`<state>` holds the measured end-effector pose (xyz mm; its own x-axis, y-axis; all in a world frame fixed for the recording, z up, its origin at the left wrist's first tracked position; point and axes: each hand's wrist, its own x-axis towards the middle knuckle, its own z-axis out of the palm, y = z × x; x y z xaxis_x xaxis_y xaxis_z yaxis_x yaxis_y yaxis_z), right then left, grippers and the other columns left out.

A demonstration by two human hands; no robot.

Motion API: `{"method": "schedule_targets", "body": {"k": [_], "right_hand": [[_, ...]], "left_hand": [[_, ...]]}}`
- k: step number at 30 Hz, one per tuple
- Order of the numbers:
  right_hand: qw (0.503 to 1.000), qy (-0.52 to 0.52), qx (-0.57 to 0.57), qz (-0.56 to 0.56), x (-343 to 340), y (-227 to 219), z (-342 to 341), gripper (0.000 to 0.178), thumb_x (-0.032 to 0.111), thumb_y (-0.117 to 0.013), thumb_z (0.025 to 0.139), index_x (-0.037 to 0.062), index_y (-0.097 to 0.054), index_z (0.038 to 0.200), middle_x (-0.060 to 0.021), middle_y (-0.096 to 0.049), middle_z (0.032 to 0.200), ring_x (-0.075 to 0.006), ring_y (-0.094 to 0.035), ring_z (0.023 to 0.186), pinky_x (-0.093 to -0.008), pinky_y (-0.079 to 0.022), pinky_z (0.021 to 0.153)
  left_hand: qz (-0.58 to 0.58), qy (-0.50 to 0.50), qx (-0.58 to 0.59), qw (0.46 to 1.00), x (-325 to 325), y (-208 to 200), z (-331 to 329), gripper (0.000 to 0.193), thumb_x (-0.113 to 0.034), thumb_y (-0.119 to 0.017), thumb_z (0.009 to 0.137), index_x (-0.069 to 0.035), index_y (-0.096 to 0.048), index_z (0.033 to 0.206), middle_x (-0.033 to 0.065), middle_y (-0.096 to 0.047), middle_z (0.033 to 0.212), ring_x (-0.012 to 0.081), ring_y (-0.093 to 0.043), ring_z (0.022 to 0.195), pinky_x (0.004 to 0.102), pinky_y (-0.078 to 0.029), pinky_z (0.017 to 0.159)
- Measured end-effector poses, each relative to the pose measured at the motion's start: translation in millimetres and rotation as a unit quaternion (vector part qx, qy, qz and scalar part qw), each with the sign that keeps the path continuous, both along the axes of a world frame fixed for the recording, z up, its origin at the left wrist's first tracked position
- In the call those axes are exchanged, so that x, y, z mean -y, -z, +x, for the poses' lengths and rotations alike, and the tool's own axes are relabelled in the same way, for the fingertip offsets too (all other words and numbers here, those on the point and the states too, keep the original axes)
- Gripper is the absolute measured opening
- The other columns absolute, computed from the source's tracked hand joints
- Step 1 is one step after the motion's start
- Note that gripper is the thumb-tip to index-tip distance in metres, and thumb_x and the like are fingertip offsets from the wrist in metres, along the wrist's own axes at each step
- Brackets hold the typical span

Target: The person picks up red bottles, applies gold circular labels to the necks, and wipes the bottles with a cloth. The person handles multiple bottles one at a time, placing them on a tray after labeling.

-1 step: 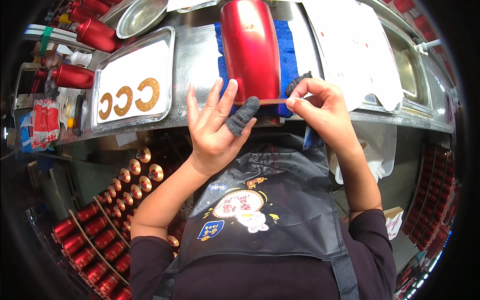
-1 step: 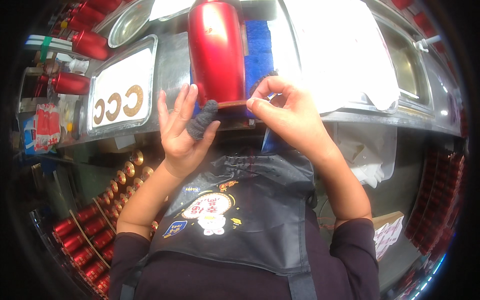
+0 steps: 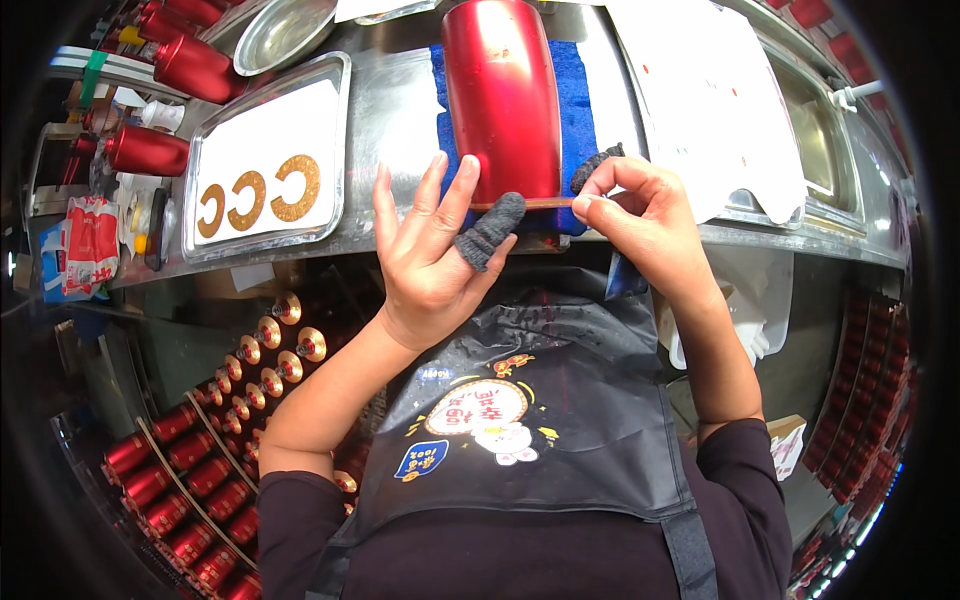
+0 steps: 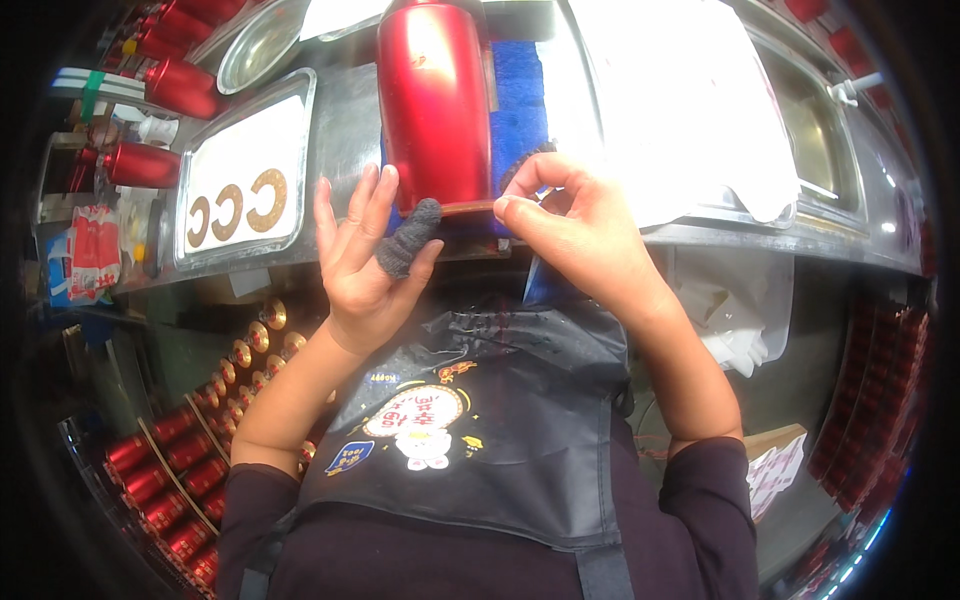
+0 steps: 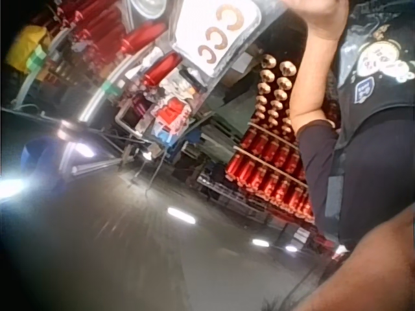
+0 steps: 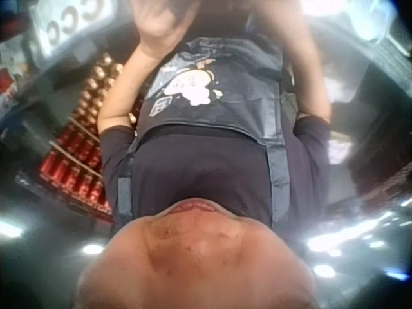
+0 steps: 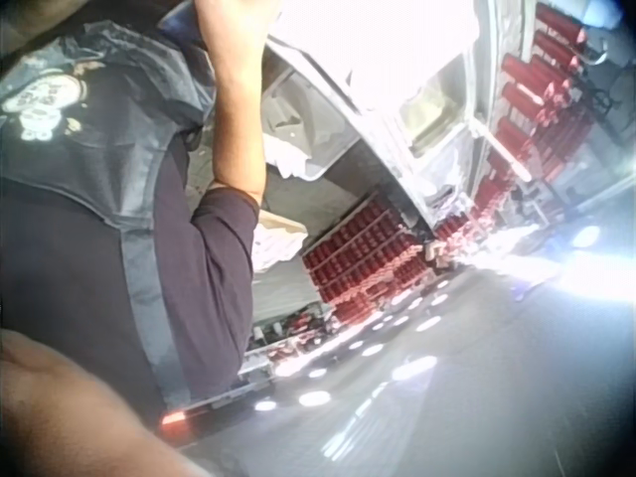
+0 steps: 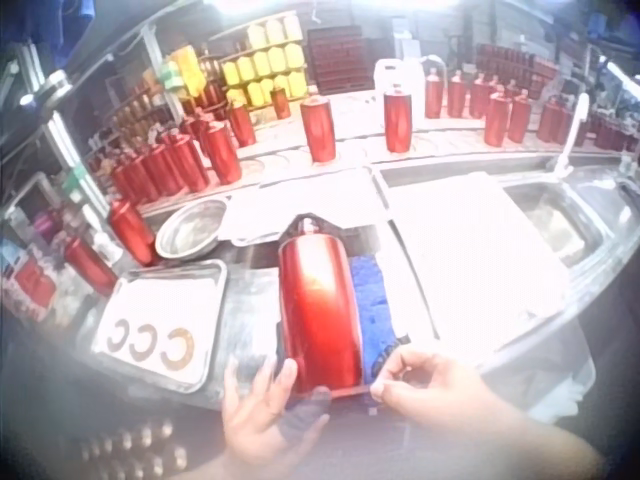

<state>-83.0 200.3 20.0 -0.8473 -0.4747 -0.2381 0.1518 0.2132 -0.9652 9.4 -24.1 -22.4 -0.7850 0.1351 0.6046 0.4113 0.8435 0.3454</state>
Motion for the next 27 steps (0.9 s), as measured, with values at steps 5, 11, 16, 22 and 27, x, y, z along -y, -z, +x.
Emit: {"method": "schedule_targets", "body": {"k": [5,11,16,22,27], "right_hand": [[1.000,-0.001,0.015,-0.010,2,9,-1,0.010,0.008,-0.071,0.091,0.0029,-0.065,0.086,0.0063,-0.060,0.079,0.0016,-0.049,0.066,-0.0167,-0.037,0.059],[0.999,-0.008,0.038,-0.005,6,12,-2,0.010,0.009,-0.072,0.091,0.0023,-0.066,0.087,0.0050,-0.062,0.081,0.0005,-0.053,0.069,-0.0165,-0.040,0.061],[0.999,-0.023,0.041,-0.014,6,-1,3,0.011,0.009,-0.072,0.091,0.0028,-0.066,0.085,0.0055,-0.061,0.080,0.0013,-0.051,0.069,-0.0174,-0.038,0.060],[0.999,-0.014,0.021,-0.024,3,-11,4,0.011,0.008,-0.070,0.090,0.0033,-0.064,0.082,0.0068,-0.058,0.078,0.0016,-0.047,0.068,-0.0174,-0.035,0.059],[1.000,0.000,0.023,-0.020,3,-4,2,0.012,0.009,-0.070,0.090,0.0029,-0.064,0.082,0.0057,-0.060,0.079,0.0000,-0.052,0.072,-0.0185,-0.040,0.063]], "left_hand": [[-0.067,0.003,-0.024,0.997,-14,-18,-14,0.030,-0.018,-0.079,0.073,-0.016,-0.079,0.103,0.0144,-0.060,0.145,0.0458,-0.057,0.129,0.0736,-0.024,0.111],[0.056,-0.020,-0.001,0.998,-16,-12,-30,0.059,-0.011,-0.088,0.070,-0.007,-0.071,0.126,0.0189,-0.060,0.143,0.0409,-0.055,0.134,0.0585,-0.037,0.113],[0.153,-0.015,0.045,0.987,1,4,-7,0.060,-0.013,-0.089,0.071,-0.001,-0.069,0.126,0.0217,-0.059,0.143,0.0391,-0.056,0.133,0.0607,-0.035,0.113],[0.123,0.002,0.057,0.991,7,18,15,0.043,-0.013,-0.086,0.078,0.002,-0.072,0.116,0.0227,-0.060,0.141,0.0395,-0.059,0.131,0.0641,-0.032,0.113],[0.062,0.006,0.034,0.998,6,14,10,0.037,-0.010,-0.085,0.077,-0.002,-0.074,0.111,0.0215,-0.061,0.141,0.0390,-0.060,0.129,0.0667,-0.029,0.113]]}}
